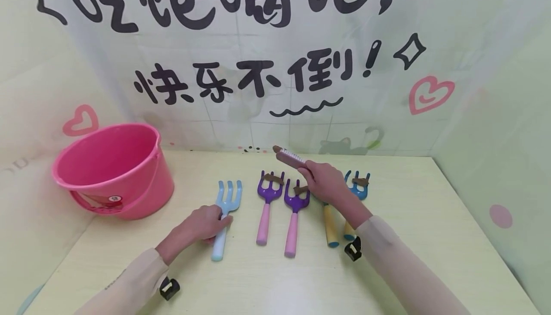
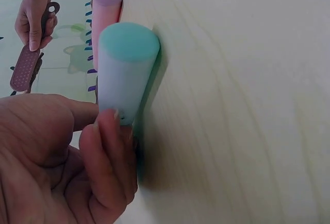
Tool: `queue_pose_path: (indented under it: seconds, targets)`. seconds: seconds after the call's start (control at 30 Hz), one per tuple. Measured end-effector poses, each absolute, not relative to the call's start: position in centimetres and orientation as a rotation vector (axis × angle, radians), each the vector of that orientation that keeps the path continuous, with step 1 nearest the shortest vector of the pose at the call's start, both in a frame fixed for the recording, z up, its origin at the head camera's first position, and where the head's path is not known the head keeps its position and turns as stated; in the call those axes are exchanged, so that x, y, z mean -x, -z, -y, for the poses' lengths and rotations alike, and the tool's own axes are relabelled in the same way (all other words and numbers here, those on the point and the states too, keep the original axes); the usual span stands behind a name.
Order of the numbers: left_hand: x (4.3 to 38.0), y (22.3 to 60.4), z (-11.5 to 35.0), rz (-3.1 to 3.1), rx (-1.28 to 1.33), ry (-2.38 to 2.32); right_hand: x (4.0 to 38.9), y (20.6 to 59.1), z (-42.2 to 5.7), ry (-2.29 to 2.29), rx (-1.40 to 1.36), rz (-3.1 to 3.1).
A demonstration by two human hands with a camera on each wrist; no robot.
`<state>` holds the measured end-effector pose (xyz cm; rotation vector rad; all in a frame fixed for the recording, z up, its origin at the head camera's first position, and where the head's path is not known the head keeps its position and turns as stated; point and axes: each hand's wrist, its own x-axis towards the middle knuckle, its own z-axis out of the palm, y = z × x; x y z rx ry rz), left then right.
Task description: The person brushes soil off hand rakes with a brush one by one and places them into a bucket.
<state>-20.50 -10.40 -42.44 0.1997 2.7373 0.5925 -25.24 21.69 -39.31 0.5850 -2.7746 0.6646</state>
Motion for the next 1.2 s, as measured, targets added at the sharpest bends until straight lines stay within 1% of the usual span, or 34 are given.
queue_pose_path:
  seconds: [0.13,0.27,0.43,0.57,0.63,0.83,1.2]
  targets:
    - [20.3,41.7,10.5,-2.817,-0.196,-0.474,25.3,39.3,-21.8,-0.67,-0.601,2.768]
    - [19.7,40.7,9.5,-2.93,-0.227,-0.392,25.3,39.2,-21.8,-0.671,-0.616,2.766]
    - [18.7,39.4,7.0,-2.941,-0.424,-0.462,25.2,39.0,-21.8,-0.687,-0.617,2.773]
    - [18.8,39.2,5.1,-2.854,-0.528,-0.497,25.2,39.0,-21.6,-0.698,-0.634,2.77]
    - [19.1,39.3,4.3,-2.782,-0.513,-0.52,25.2,39.1,-21.6,-0.704,-0.643,2.768]
    - [20.3,39.5,2.6,-2.637,-0.362,-0.534,25.3,39.1,-21.4,-0.695,-0.637,2.753]
    - [21.8,40.5,0.7,-2.729,-0.281,-0.468,25.2,39.0,-21.2,-0.699,-0.63,2.761]
